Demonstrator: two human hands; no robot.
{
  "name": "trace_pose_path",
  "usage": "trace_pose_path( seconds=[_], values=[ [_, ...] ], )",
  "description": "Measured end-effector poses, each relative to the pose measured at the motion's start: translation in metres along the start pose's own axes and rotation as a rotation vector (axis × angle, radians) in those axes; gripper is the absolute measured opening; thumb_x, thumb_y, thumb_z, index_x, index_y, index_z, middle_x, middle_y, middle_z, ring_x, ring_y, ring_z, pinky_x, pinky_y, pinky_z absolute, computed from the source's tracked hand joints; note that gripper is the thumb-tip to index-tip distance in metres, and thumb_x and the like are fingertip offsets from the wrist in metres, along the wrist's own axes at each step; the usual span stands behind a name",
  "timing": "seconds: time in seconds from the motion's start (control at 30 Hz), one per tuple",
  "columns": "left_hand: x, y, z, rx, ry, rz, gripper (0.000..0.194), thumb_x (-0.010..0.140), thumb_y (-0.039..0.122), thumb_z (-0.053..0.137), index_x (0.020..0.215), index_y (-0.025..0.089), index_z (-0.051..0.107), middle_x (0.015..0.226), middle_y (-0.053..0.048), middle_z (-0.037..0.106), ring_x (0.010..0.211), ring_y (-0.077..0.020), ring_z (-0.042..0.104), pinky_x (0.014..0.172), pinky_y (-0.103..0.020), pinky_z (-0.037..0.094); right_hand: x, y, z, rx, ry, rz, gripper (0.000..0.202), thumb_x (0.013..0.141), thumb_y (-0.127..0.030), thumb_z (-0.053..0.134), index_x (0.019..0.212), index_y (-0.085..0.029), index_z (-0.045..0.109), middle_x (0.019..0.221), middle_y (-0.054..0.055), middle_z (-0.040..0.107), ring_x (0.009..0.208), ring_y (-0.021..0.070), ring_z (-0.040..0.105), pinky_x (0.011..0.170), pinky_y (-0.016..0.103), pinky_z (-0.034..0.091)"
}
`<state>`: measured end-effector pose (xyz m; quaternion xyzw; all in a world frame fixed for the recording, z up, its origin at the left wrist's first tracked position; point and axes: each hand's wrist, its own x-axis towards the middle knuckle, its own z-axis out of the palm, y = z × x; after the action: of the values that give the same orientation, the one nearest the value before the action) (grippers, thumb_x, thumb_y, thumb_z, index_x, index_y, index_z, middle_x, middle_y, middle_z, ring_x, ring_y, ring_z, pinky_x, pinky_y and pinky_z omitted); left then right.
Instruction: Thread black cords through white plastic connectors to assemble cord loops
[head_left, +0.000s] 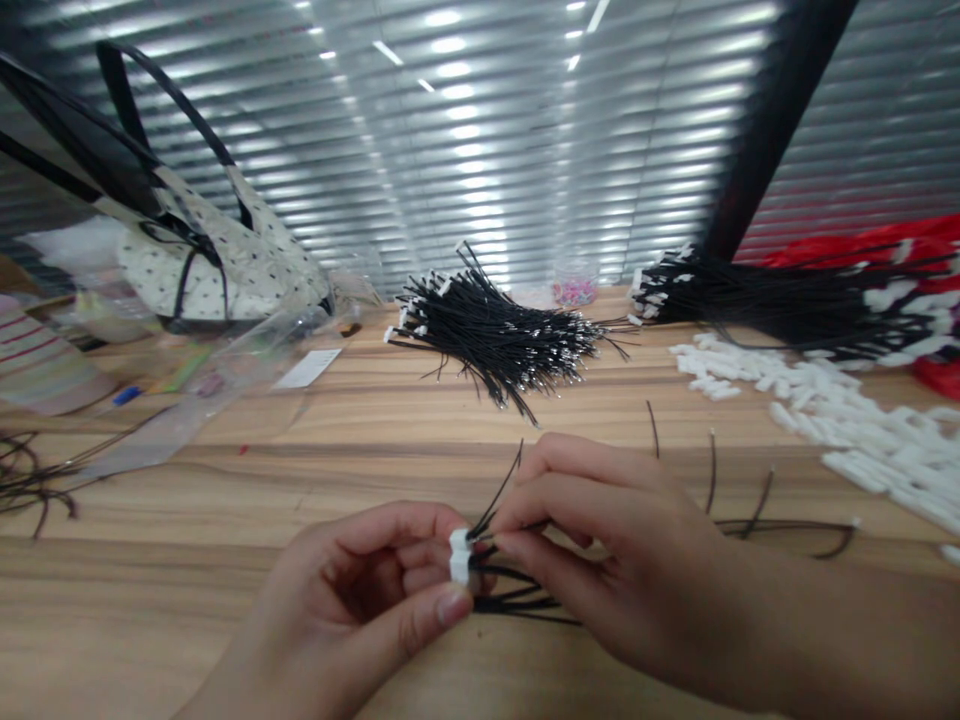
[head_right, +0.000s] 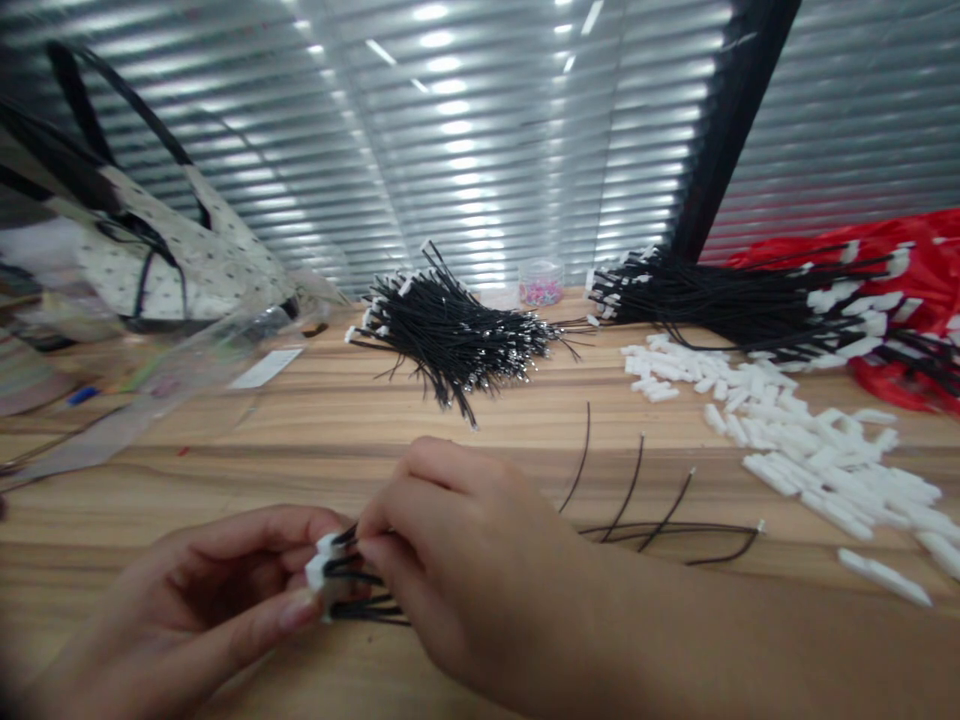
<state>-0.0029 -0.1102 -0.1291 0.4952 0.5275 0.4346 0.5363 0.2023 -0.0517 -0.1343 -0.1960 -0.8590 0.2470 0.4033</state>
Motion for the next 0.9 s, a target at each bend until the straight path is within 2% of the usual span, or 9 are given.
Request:
trace_pose_path(
  seconds=[0.13, 0.33, 0.43, 0.57, 0.67, 0.77, 0.9],
  values=[
    [0.000, -0.002, -0.001, -0.034, -0.034, 0.003, 0.017, 0.069, 0.018, 0.085, 0.083, 0.028, 0.081, 0.078, -0.001, 0.080, 0.074, -0.0172, 0.076, 0.068, -0.019, 0.060, 0.000, -0.002, 0.000, -0.069, -0.001, -0.046, 0.017, 0.091, -0.013, 0.056, 0.077, -0.014, 0.065, 0.075, 0.004, 0.063, 0.067, 0.0114, 0.055, 0.058, 0.022, 0.044],
    [0.000, -0.002, 0.003, -0.082, -0.002, 0.000, 0.019, 0.064, 0.018, 0.088, 0.080, 0.026, 0.081, 0.073, -0.001, 0.080, 0.069, -0.0174, 0.076, 0.065, -0.019, 0.060, -0.001, 0.000, -0.009, -0.070, -0.098, -0.181, 0.030, 0.098, -0.015, 0.041, 0.079, -0.014, 0.064, 0.072, 0.003, 0.064, 0.062, 0.0106, 0.055, 0.055, 0.021, 0.043],
    [0.000, -0.002, 0.004, -0.086, 0.031, -0.013, 0.020, 0.064, 0.019, 0.088, 0.082, 0.026, 0.081, 0.073, -0.001, 0.079, 0.069, -0.0171, 0.075, 0.065, -0.019, 0.060, -0.003, 0.002, -0.010, -0.077, -0.090, -0.166, 0.024, 0.096, -0.013, 0.044, 0.084, -0.014, 0.065, 0.075, 0.004, 0.065, 0.064, 0.0105, 0.057, 0.055, 0.020, 0.044],
    [0.000, -0.001, 0.004, -0.100, -0.008, 0.003, 0.018, 0.065, 0.020, 0.088, 0.080, 0.027, 0.082, 0.073, 0.000, 0.079, 0.068, -0.0141, 0.074, 0.063, -0.014, 0.057, -0.004, 0.003, -0.006, -0.076, -0.046, -0.187, 0.018, 0.090, -0.006, 0.051, 0.090, -0.012, 0.068, 0.083, 0.007, 0.067, 0.071, 0.0127, 0.059, 0.059, 0.021, 0.048],
    [0.000, 0.000, 0.003, -0.134, 0.011, 0.010, 0.016, 0.066, 0.023, 0.088, 0.080, 0.027, 0.081, 0.072, 0.001, 0.078, 0.068, -0.0133, 0.074, 0.063, -0.012, 0.057, -0.002, 0.002, -0.005, -0.002, -0.037, -0.136, 0.013, 0.089, -0.009, 0.056, 0.086, -0.010, 0.069, 0.081, 0.007, 0.066, 0.069, 0.0122, 0.059, 0.058, 0.022, 0.047],
    [-0.001, 0.000, 0.000, -0.089, -0.025, 0.016, 0.015, 0.069, 0.022, 0.087, 0.081, 0.028, 0.082, 0.072, 0.002, 0.078, 0.071, -0.0139, 0.074, 0.065, -0.013, 0.057, 0.001, 0.001, -0.006, 0.044, -0.047, -0.068, 0.014, 0.090, -0.012, 0.058, 0.081, -0.011, 0.069, 0.077, 0.005, 0.066, 0.067, 0.0108, 0.058, 0.058, 0.021, 0.046],
    [0.000, 0.000, -0.004, -0.088, -0.020, 0.045, 0.017, 0.070, 0.019, 0.086, 0.084, 0.029, 0.081, 0.077, 0.002, 0.080, 0.074, -0.0148, 0.075, 0.068, -0.015, 0.058, 0.003, 0.003, -0.008, 0.036, -0.093, -0.031, 0.014, 0.092, -0.015, 0.059, 0.085, -0.012, 0.071, 0.079, 0.004, 0.066, 0.069, 0.0101, 0.058, 0.059, 0.020, 0.044]
  ],
)
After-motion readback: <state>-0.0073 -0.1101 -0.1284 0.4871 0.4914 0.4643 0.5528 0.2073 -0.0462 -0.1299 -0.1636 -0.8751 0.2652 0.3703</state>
